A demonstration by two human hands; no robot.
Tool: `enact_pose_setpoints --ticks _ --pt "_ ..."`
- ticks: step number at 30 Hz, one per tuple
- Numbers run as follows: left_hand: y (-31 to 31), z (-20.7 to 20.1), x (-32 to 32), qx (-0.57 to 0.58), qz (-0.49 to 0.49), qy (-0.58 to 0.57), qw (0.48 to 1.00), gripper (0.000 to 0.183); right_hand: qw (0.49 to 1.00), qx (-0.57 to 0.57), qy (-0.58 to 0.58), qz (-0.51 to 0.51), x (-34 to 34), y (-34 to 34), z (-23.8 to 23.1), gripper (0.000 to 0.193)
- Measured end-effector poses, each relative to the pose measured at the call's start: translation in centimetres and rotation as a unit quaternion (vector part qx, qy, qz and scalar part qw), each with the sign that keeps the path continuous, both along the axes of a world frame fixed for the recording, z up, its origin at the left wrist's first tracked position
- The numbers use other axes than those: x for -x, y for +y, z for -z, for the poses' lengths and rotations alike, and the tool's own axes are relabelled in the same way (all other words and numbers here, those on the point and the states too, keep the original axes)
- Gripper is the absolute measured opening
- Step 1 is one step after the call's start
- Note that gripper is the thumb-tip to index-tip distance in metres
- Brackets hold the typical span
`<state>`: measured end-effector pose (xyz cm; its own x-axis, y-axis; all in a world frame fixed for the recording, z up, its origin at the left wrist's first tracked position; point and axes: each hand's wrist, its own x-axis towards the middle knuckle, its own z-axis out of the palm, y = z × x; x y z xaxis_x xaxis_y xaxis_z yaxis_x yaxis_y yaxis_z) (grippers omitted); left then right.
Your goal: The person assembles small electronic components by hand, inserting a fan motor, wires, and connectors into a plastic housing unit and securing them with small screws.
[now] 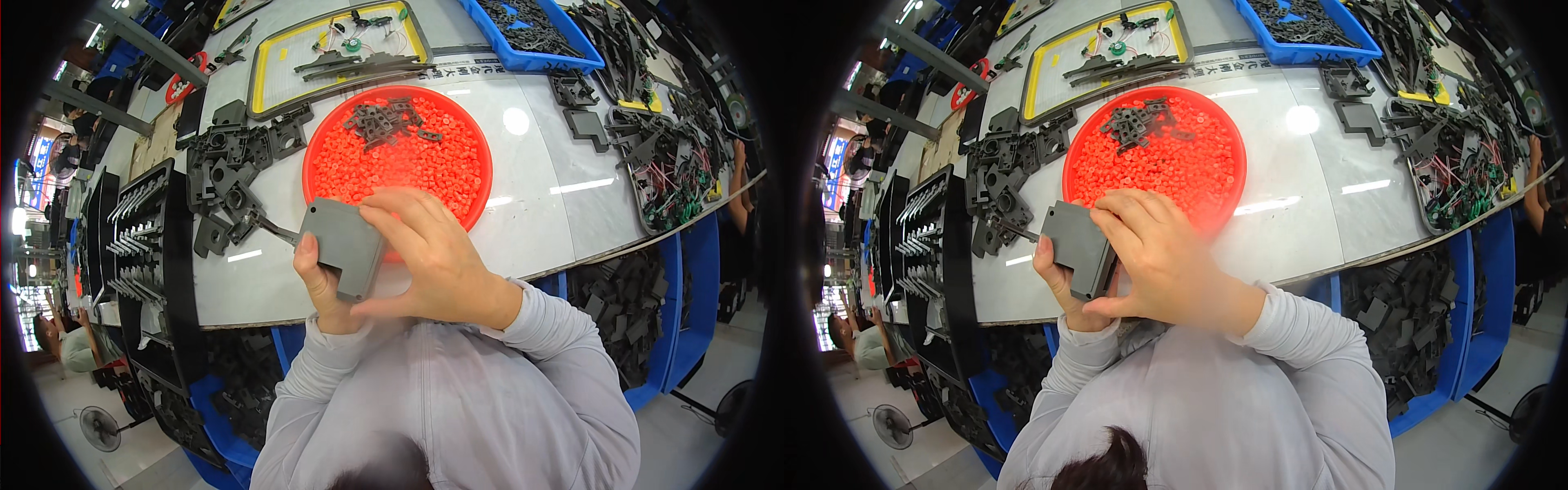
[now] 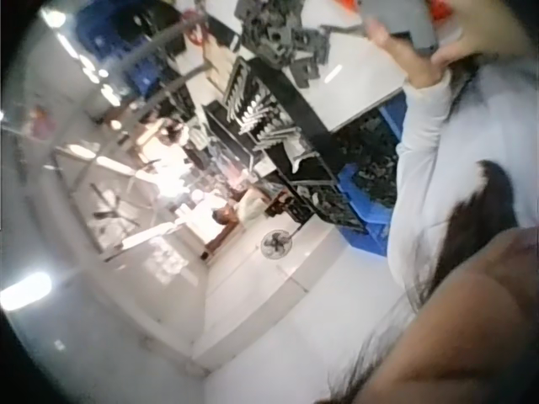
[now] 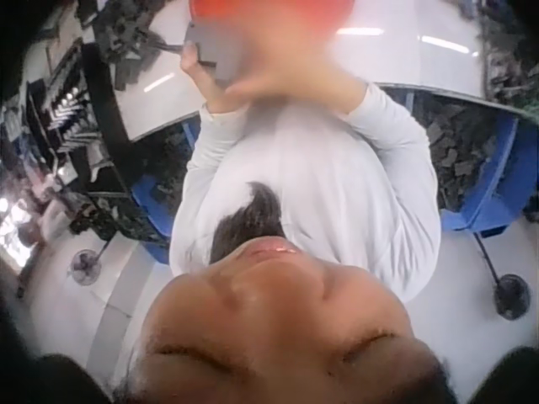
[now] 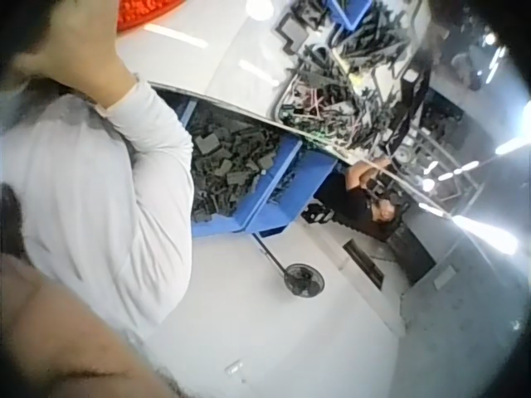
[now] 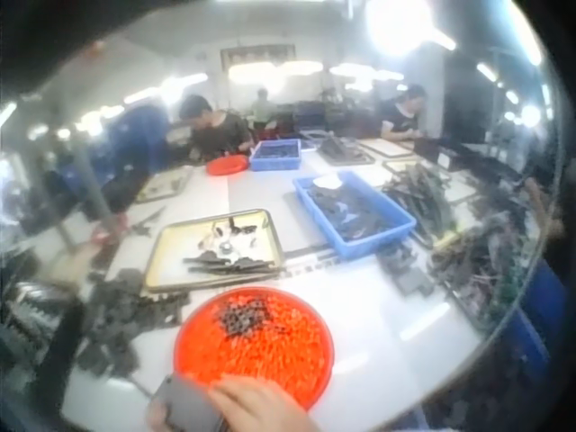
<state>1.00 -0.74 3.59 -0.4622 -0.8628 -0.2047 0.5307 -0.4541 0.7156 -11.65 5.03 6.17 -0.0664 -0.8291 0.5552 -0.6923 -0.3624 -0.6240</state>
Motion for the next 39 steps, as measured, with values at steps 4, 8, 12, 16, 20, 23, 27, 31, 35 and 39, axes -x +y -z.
enact_pose_setpoints --ticks 4,8,12,16,20,23,27,31,35,39 --pt "-0.8 0.4 -0.3 0.049 -0.036 -0.006 0.998 0.056 1.000 -0.009 -0.009 -0.012 -0.2 0.1 0.8 0.079" --pt "-0.8 -0.5 0.6 0.028 -0.052 0.030 0.998 0.059 0.958 -0.108 -0.263 -0.032 -0.1 0.5 2.4 0.068" --pt "-0.4 0.4 0.4 0.146 -0.049 0.011 0.988 0.064 0.713 -0.295 -0.610 -0.181 -0.3 -0.1 2.1 0.053" --pt "0.0 0.3 0.4 0.156 -0.057 -0.014 0.986 0.068 0.727 -0.206 -0.638 -0.149 -2.3 -0.2 2.8 0.040" --pt "-0.4 0.8 0.0 0.150 -0.031 -0.001 0.988 0.069 0.746 -0.183 -0.626 -0.133 -2.7 -0.3 4.0 0.033" --pt "-0.4 0.7 -0.3 0.129 0.047 0.051 0.989 0.068 0.751 -0.181 -0.624 -0.122 -2.1 -0.3 2.7 0.036" --pt "-0.6 1.4 -0.6 0.028 0.004 0.140 0.990 0.066 0.947 -0.124 -0.294 -0.045 -1.2 -0.4 1.6 0.050" --pt "-0.9 1.0 0.3 -0.037 0.059 0.251 0.965 0.056 0.990 -0.061 -0.129 0.005 -1.5 -0.4 1.4 0.062" --pt "-1.2 0.9 0.5 -0.038 0.098 0.296 0.949 0.054 0.985 -0.018 -0.170 0.015 -2.4 -1.2 2.3 0.067" --pt "-1.0 -0.1 -1.2 -0.035 0.052 0.209 0.976 0.050 0.966 -0.071 -0.244 -0.054 -3.1 -1.5 3.0 0.071"
